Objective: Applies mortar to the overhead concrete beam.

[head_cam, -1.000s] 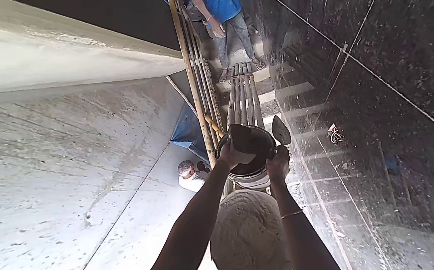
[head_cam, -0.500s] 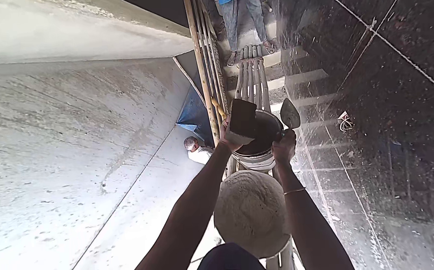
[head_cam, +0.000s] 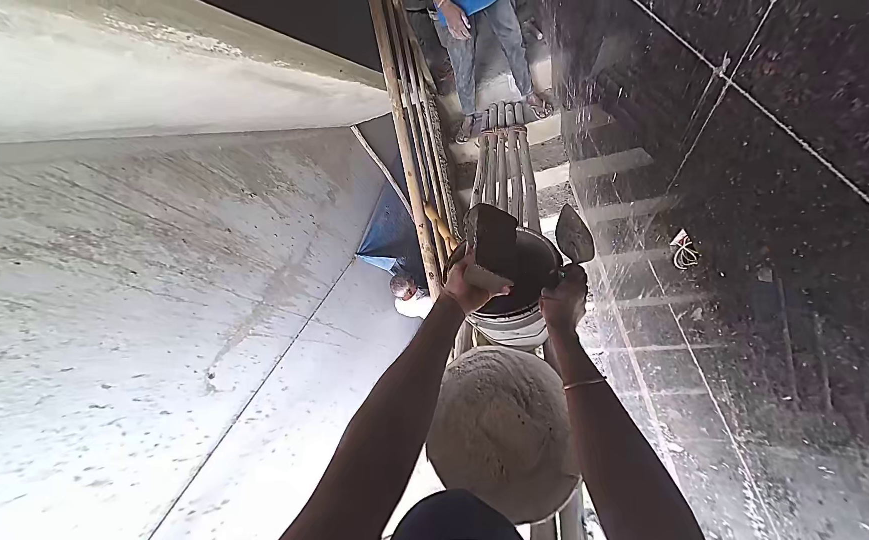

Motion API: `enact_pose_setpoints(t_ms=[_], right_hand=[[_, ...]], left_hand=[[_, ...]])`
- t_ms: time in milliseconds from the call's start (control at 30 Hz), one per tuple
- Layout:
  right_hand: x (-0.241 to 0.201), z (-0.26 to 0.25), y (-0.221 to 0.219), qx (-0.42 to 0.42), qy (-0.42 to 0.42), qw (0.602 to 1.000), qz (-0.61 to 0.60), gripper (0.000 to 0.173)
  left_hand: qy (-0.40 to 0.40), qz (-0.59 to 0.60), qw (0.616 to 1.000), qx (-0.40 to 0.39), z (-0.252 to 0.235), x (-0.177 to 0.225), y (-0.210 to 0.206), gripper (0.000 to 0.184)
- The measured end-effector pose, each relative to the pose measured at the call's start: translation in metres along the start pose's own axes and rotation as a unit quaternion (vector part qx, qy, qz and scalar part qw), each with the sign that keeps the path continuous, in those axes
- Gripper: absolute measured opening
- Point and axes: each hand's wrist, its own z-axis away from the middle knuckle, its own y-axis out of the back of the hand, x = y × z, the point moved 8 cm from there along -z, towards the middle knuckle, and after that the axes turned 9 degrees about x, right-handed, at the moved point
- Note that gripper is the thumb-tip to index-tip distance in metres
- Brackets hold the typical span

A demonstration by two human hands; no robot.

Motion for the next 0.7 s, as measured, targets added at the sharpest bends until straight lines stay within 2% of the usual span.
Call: enact_pose_setpoints(t_ms=[133,233,400,433,500,633,700], right_hand=[[-0.001,0.001,0.001,0.002,-0.003,1.000,0.001,0.038],[-0.001,0.000,0.000,0.001,-0.005,1.000,0.000,0.039],[-0.001,0.001,-0.001,0.012,0.005,1.000,-0.006,0.038],[-0.001,0.000,-0.001,0.013,0.006,1.000,-0.007,0.037],[0.000,0.000,-0.001,0.019,0.011,1.000,-0.004,0.036],[0.000,-0.001,-0.003,0.021,0.017,1.000,-0.005,0.037],[0.000,-0.001,-0.003,0.018,0.017,1.000,-0.003,0.038]], left_hand=[[-0.066,-0.004,0.996,0.055,-0.020,0.002,0.000,0.044],[-0.104,-0.078,0.990,0.060,-0.023,0.005,-0.007,0.027],[-0.076,0.011,0.990,0.116,-0.035,-0.004,-0.010,0.042],[-0.081,0.010,0.990,0.119,-0.033,-0.003,-0.010,0.040],[-0.085,0.019,0.991,0.104,-0.031,-0.004,-0.009,0.032],[-0.089,0.033,0.994,0.047,-0.034,0.000,-0.003,0.031],[-0.098,0.006,0.995,-0.008,-0.028,0.005,-0.002,0.036]])
